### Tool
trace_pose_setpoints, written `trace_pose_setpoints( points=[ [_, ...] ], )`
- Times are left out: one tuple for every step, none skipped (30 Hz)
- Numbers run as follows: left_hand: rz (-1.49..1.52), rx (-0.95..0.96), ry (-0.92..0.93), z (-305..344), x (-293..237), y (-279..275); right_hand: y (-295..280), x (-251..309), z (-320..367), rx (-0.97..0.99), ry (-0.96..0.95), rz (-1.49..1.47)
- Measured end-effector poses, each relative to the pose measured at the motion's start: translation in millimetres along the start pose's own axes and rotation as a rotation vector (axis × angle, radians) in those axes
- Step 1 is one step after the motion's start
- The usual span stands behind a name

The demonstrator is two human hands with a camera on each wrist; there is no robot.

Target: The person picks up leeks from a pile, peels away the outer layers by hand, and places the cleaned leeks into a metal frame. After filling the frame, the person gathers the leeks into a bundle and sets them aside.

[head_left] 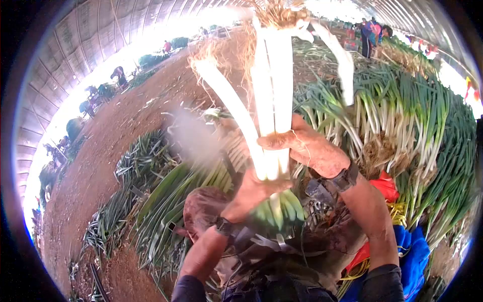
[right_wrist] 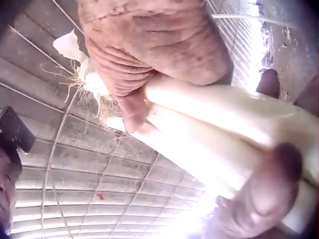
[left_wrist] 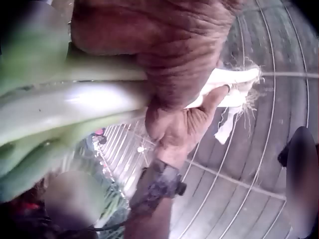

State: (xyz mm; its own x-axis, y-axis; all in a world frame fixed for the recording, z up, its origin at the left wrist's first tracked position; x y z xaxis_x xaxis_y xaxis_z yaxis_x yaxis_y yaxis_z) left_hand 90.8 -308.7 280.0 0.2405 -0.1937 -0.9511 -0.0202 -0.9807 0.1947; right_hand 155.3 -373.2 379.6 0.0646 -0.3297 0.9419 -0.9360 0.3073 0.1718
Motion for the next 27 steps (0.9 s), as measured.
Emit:
trace_pose_setpoints(
  points=[
    [0.005, 0.011, 0.009, -5.0, 5.9, 7.2, -8.6, -3.2, 3.2, -0.066, 0.003, -0.06],
    [-0.041, -0.01, 0.08, -8.3, 11.8, 10.9, -17.4, -7.1, 6.4, -0.056, 0.021, -0.058],
    [-0.087, -0.033, 0.149, -8.8, 14.2, 14.3, -17.9, -3.2, 9.5, -0.065, 0.021, -0.051],
    [-0.294, -0.097, 0.094, -9.1, 17.0, 16.0, -22.9, 5.8, 12.4, -0.156, -0.028, -0.012],
    [-0.291, -0.087, 0.096, -11.0, 28.8, 14.3, -29.5, 13.5, 15.4, -0.248, -0.077, 0.025],
    [-0.248, -0.088, 0.08, -14.6, 38.1, 13.0, -35.3, 28.6, 15.3, -0.224, -0.173, 0.093],
    [-0.203, -0.091, 0.06, -16.5, 48.7, 12.2, -42.1, 34.4, 18.4, -0.236, -0.17, 0.097],
    [-0.28, -0.1, 0.05, -12.6, 58.3, 9.7, -58.9, 41.4, 26.7, -0.419, -0.181, 0.138],
    [-0.273, -0.092, 0.045, -11.7, 63.5, 7.3, -73.8, 49.2, 33.7, -0.598, -0.191, 0.181],
    [-0.24, -0.078, -0.007, -10.7, 75.3, 4.0, -87.7, 60.9, 31.0, -0.63, -0.295, 0.393],
    [-0.207, -0.066, -0.057, -9.5, 87.2, 1.7, -97.8, 71.1, 27.9, -0.652, -0.399, 0.606],
    [-0.056, -0.051, -0.011, -7.0, 90.0, 1.9, -88.9, 87.9, 29.5, -0.659, -0.351, 0.793],
    [-0.049, -0.05, -0.018, -7.0, 95.0, 0.2, -93.6, 89.8, 29.3, -0.661, -0.341, 0.795],
    [-0.154, -0.062, -0.046, -6.0, 101.8, -2.4, -100.2, 91.0, 30.7, -0.679, -0.323, 0.813],
    [-0.259, -0.071, -0.076, -4.9, 107.6, -3.5, -109.5, 92.6, 31.7, -0.699, -0.306, 0.831],
    [-0.254, -0.067, -0.086, -3.5, 105.8, 0.0, -133.0, 85.6, 27.9, -0.763, -0.19, 0.809],
    [-0.258, -0.107, -0.145, -1.4, 105.9, 0.2, -149.0, 83.4, 26.7, -0.765, -0.179, 0.808],
    [-0.264, -0.148, -0.204, 1.0, 107.3, -1.6, -160.4, 81.4, 25.1, -0.7, -0.219, 0.788],
    [-0.26, -0.147, -0.213, 1.8, 110.8, -4.1, -141.4, 87.0, 21.8, -0.635, -0.261, 0.767],
    [-0.298, -0.093, -0.246, 1.1, 117.8, -5.0, -136.3, 79.6, 27.3, -0.685, -0.102, 0.459],
    [-0.334, -0.036, -0.278, -0.1, 126.0, -4.6, -140.7, 75.7, 25.0, -0.692, -0.096, 0.46],
    [-0.329, -0.029, -0.284, -0.2, 135.9, -6.4, -152.1, 69.6, 26.3, -0.791, -0.05, 0.436],
    [-0.26, -0.01, -0.234, 0.3, 143.5, -6.5, -162.0, 62.5, 29.3, -0.89, -0.002, 0.41],
    [-0.19, 0.003, -0.183, 0.8, 147.2, -6.3, -139.2, 75.8, 33.9, -1.011, 0.057, 0.422],
    [-0.184, 0.001, -0.19, 0.6, 132.8, -1.1, -145.7, 80.5, 35.7, -1.012, 0.067, 0.423],
    [-0.289, -0.019, -0.328, 2.6, 125.3, 0.0, -159.6, 87.4, 34.5, -0.943, 0.074, 0.407],
    [-0.396, -0.035, -0.466, 6.7, 122.5, -0.9, -175.3, 94.1, 32.1, -0.879, 0.079, 0.39]
  ],
)
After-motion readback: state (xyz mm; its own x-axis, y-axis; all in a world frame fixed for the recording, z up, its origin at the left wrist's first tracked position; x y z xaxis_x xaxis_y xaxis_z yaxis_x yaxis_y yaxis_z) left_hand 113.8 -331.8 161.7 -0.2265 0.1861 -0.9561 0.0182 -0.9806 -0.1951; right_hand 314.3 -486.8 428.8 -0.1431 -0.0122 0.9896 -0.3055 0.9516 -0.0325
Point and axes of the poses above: each hand's wrist, its own z-axis away from the middle knuckle, its own y-axis out of the palm, x = y × z, the point moved 7 cm from there along -z, towards the middle knuckle, and after that the axes turned 1 degree about -y, right-handed, at the moved point
